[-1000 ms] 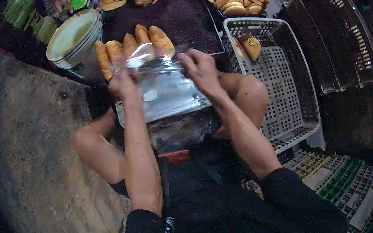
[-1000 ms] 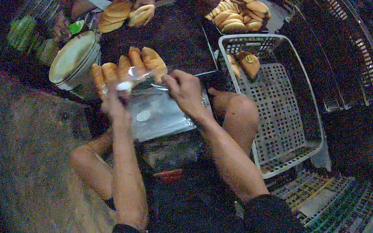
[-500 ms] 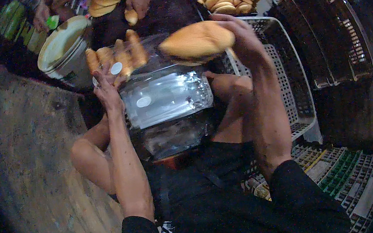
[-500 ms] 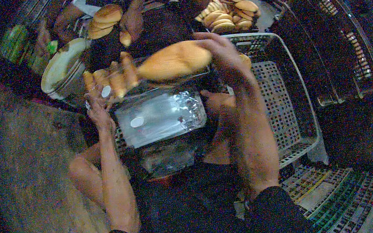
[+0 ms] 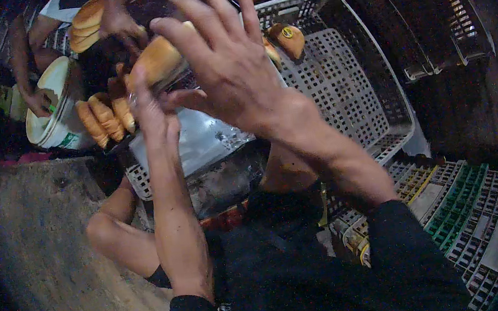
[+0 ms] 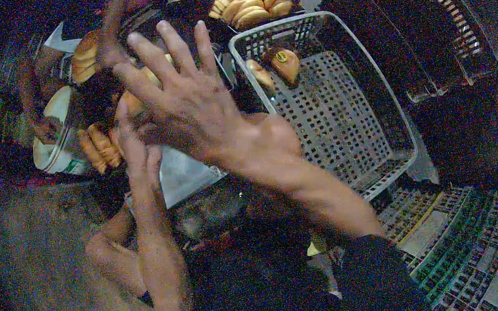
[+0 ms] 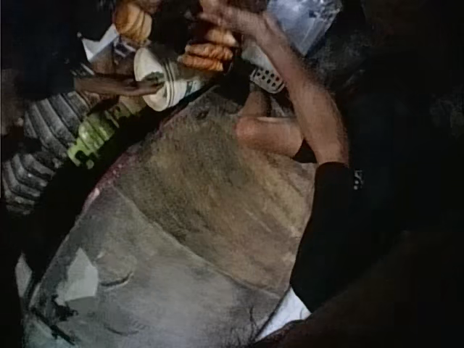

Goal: The person sits on the floor and repeatedly packages small bread rolls into clear plastic bags. They pick up a roll, place it into a bag, and then place the packaged roll into a white plastic basket. The process is repeated continuously throughout the clip.

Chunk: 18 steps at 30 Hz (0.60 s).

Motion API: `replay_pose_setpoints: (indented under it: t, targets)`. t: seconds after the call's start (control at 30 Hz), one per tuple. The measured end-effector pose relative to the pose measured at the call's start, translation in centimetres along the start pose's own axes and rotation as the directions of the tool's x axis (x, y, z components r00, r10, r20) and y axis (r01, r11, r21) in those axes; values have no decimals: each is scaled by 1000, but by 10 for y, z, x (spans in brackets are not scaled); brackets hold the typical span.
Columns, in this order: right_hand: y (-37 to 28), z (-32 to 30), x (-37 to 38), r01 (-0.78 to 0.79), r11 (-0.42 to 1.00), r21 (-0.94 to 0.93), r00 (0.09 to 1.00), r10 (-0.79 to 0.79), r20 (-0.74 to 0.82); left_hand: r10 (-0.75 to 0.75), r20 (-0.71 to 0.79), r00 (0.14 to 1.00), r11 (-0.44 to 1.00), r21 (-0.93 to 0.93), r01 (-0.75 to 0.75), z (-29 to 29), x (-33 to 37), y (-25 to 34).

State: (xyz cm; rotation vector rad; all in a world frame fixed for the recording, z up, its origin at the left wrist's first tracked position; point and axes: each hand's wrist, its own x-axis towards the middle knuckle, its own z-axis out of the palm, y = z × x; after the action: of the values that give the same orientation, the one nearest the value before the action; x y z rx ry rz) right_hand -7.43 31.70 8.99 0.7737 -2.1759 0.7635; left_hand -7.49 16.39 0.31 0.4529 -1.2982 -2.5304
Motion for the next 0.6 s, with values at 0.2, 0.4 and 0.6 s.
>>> replay_pose_setpoints:
  t: [0.2,0.4,0.6]
  targets:
    - [162,-4,-44,-554,813,-179,723,577,381,-389,266,882,691,717,89,18,4,-23]
    - [323,65,-160,-804,580,-130,580,814,48,-670,-142,729,-244,969,-36,-70,-16,-22]
    - [395,82,-209,-709,583,-397,527,812,252,-506,-118,855,-408,905,-116,-96,-28,-35]
